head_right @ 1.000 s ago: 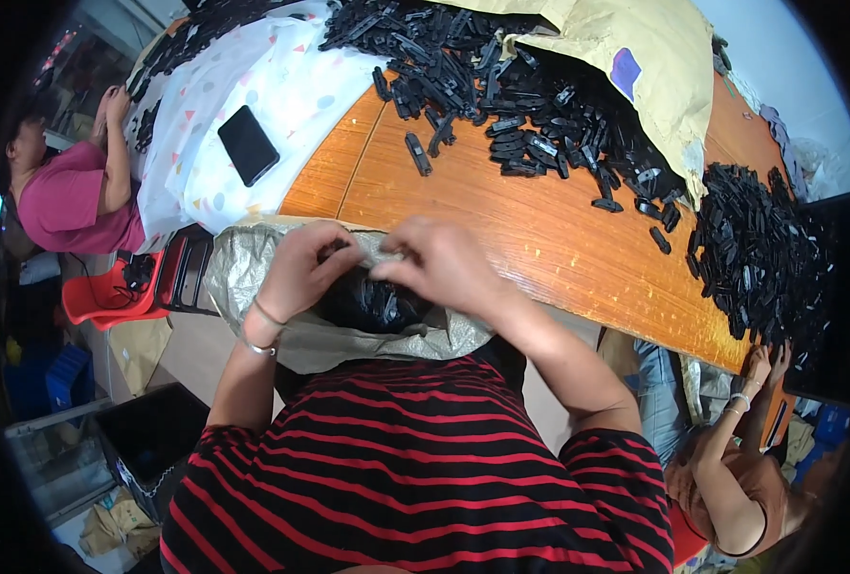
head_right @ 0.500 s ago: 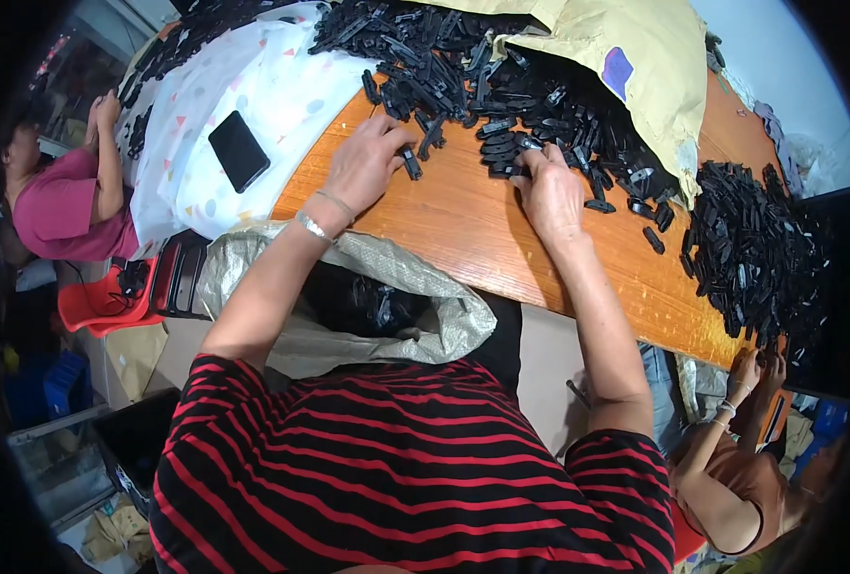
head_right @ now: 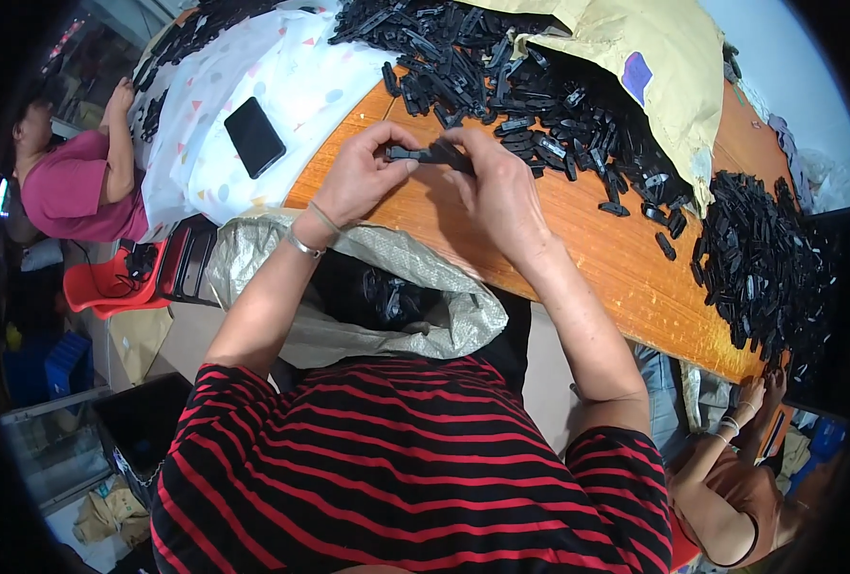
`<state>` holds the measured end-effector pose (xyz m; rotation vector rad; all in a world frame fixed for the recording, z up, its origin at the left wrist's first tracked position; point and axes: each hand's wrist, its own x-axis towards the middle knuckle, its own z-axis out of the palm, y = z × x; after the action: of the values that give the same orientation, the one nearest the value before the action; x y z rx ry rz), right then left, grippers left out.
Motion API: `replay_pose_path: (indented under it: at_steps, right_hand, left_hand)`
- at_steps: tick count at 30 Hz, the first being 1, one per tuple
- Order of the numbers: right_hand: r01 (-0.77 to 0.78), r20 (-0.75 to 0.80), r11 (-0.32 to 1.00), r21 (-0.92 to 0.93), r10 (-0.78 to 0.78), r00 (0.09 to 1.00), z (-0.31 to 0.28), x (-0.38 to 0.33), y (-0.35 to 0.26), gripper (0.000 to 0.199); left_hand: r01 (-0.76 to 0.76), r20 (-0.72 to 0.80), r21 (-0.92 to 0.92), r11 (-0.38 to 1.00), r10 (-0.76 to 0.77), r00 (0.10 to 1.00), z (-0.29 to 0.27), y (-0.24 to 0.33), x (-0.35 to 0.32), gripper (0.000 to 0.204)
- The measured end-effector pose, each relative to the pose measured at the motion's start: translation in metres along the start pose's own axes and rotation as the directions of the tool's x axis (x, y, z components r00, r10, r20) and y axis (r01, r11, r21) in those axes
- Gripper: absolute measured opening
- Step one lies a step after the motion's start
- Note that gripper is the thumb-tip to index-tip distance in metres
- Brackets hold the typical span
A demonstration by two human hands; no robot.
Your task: The recorder is inspecting and sorting small black plastic components into a large sack on a workshop table.
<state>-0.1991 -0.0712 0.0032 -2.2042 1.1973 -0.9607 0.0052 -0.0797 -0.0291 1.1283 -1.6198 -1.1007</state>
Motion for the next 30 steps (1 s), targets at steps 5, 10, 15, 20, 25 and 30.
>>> replay_pose_path:
  at_steps: [5,10,15,20,25,30]
  right_hand:
    - [0.172,-0.084,0.977,-0.128,-0.183,0.98,0.001,0.007,-0.027,0.025]
    - [0.175,-0.043,0.972,-0.155,-0.184,0.982,0.0,0.004,-0.039,0.022]
    - [0.151,-0.046,0.978,-0.143,-0.159,0.986,0.002,0.002,-0.037,0.023]
    - [0.16,-0.107,0.975,-0.154,-0.178,0.978,0.007,0.0,-0.031,0.026]
    - [0.181,-0.134,0.967,-0.178,-0.206,0.969,0.01,-0.003,-0.034,0.023]
    - [0.181,-0.113,0.98,-0.079,-0.189,0.975,0.007,-0.002,-0.029,0.028]
  left_hand:
    - [0.022,-0.024,-0.315,0.949,-0.031,0.999,0.002,0.007,-0.015,0.02]
    - [0.014,-0.041,-0.475,0.88,-0.038,0.998,0.003,0.022,-0.022,0.02]
    - [0.061,-0.057,-0.435,0.898,-0.095,0.994,0.003,0.032,-0.027,0.023]
    - [0.021,-0.099,-0.454,0.891,-0.074,0.992,0.011,0.043,-0.031,0.028]
    - [-0.044,-0.149,-0.466,0.884,-0.029,0.988,0.018,0.049,-0.036,0.033]
    - [-0.05,-0.142,-0.336,0.94,0.002,0.99,0.02,0.052,-0.04,0.031]
